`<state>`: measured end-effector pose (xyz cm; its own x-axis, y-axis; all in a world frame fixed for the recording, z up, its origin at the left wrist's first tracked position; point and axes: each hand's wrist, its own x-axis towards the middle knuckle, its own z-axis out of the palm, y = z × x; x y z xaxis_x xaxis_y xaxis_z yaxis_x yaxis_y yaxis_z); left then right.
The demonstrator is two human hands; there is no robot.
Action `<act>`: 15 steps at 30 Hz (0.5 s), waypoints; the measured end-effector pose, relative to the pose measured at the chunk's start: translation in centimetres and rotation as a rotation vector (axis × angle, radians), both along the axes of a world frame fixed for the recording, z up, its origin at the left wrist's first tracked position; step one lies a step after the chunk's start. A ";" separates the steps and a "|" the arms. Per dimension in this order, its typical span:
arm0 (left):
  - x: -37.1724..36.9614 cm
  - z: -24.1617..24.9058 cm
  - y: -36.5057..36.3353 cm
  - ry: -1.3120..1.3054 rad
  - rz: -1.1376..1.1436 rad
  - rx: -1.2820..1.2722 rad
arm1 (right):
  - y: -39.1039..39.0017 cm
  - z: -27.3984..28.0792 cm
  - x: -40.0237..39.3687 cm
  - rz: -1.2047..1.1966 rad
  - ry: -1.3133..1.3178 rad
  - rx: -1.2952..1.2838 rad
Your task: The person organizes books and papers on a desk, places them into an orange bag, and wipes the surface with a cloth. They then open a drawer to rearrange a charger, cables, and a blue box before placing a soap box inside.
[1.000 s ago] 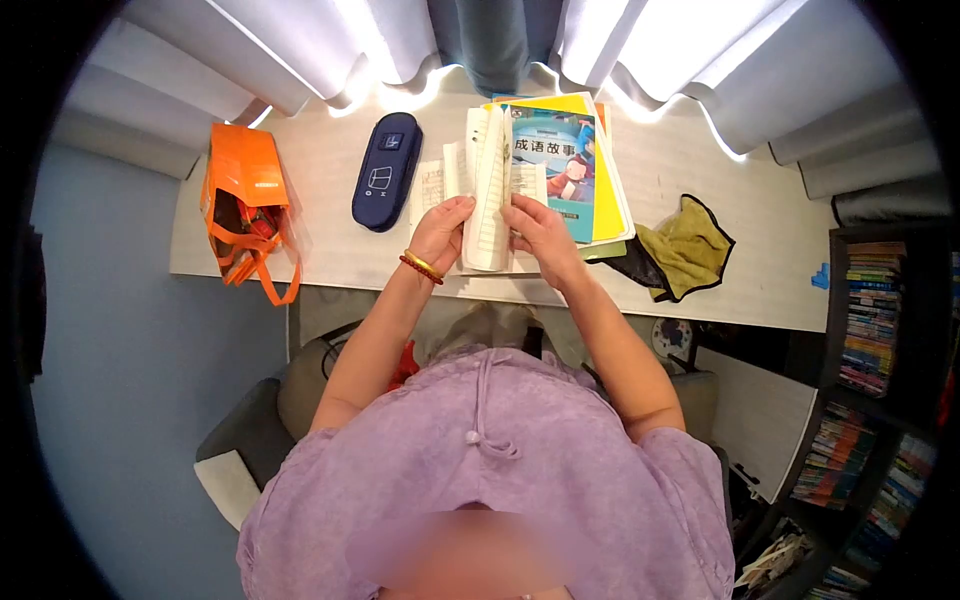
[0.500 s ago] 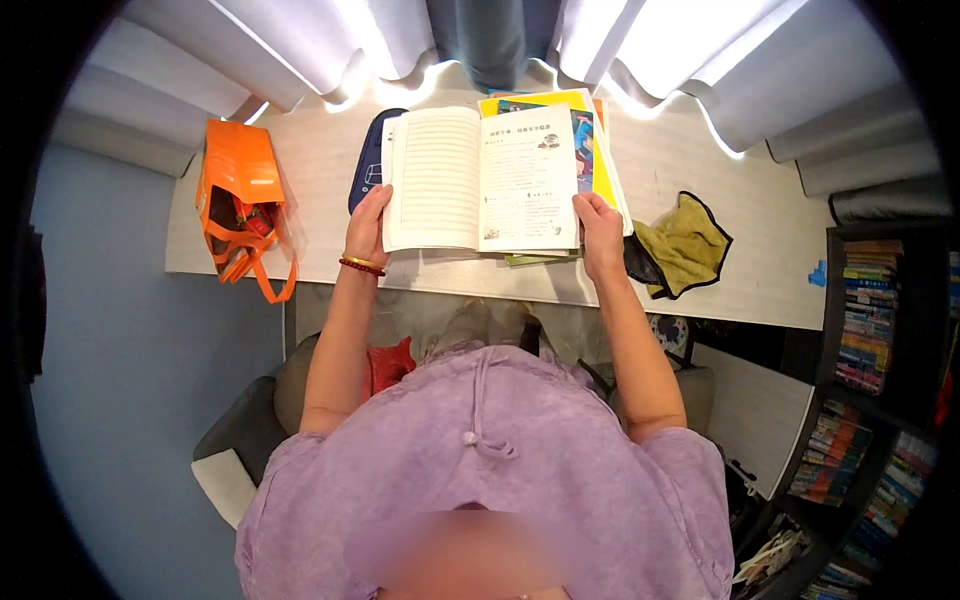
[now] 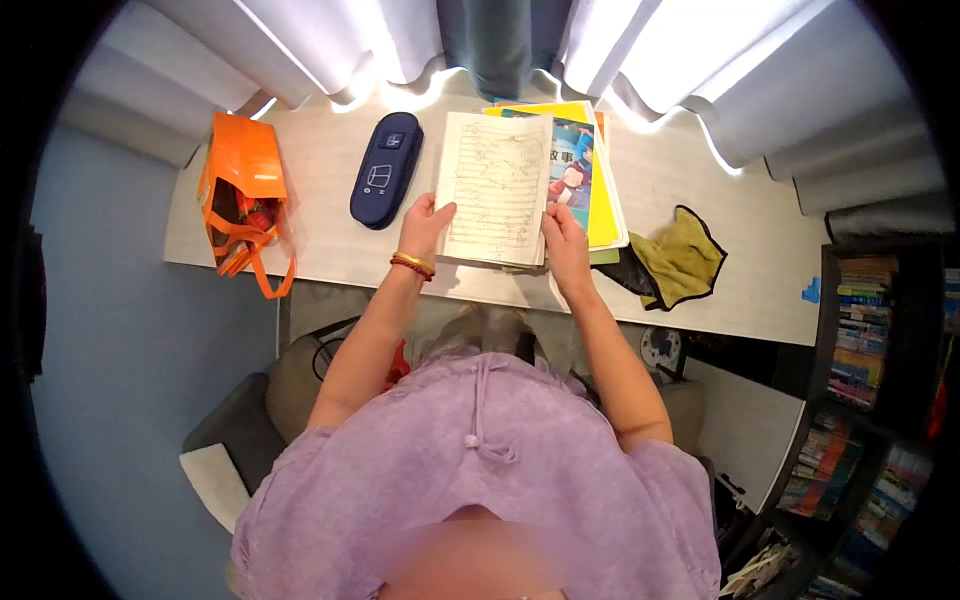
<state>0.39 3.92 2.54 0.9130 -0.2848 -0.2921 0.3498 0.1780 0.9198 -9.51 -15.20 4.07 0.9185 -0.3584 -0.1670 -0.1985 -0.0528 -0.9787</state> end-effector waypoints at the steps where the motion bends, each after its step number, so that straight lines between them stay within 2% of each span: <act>1: -0.4 1.6 0.4 -0.005 0.015 0.003 | 0.5 0.5 0.0 -0.069 -0.090 0.017; 2: -0.9 3.5 1.0 0.050 -0.031 -0.159 | 1.0 1.2 0.1 -0.126 -0.181 0.038; 3: -1.2 5.3 2.0 0.090 -0.063 -0.320 | 1.0 1.9 0.0 -0.102 -0.163 0.129; 4: -1.6 6.8 2.7 0.074 -0.063 -0.357 | 1.8 3.9 0.0 -0.092 -0.155 0.174; 5: -2.2 7.7 3.5 0.025 -0.057 -0.422 | 2.4 3.3 0.0 -0.068 -0.193 0.307; 6: -2.6 7.8 4.2 -0.038 -0.016 -0.391 | 2.8 3.0 -0.1 0.006 -0.137 0.614; 7: -2.8 7.8 4.8 -0.096 0.021 -0.359 | 3.8 4.3 -0.3 0.094 -0.035 0.791; 9: -3.2 6.0 6.0 -0.081 0.162 -0.121 | 5.6 3.5 -0.1 0.230 -0.030 1.006; 10: -3.4 4.2 7.0 -0.161 0.229 0.087 | 6.4 3.1 0.4 0.272 -0.017 1.017; 13: -4.1 2.8 9.5 -0.115 0.338 0.060 | 8.9 3.3 2.3 0.271 0.115 0.986; 14: -4.4 3.0 10.6 -0.216 0.314 0.209 | 10.6 3.6 2.7 0.309 0.180 0.727; 15: -4.3 4.7 11.8 -0.215 0.324 0.202 | 12.2 3.8 3.1 0.339 0.243 0.464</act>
<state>-3.90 15.75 7.23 0.9919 0.0701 -0.1060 0.1021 0.0564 0.9932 -6.36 -2.95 7.90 0.8846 0.1064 -0.4541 -0.4653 0.2678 -0.8436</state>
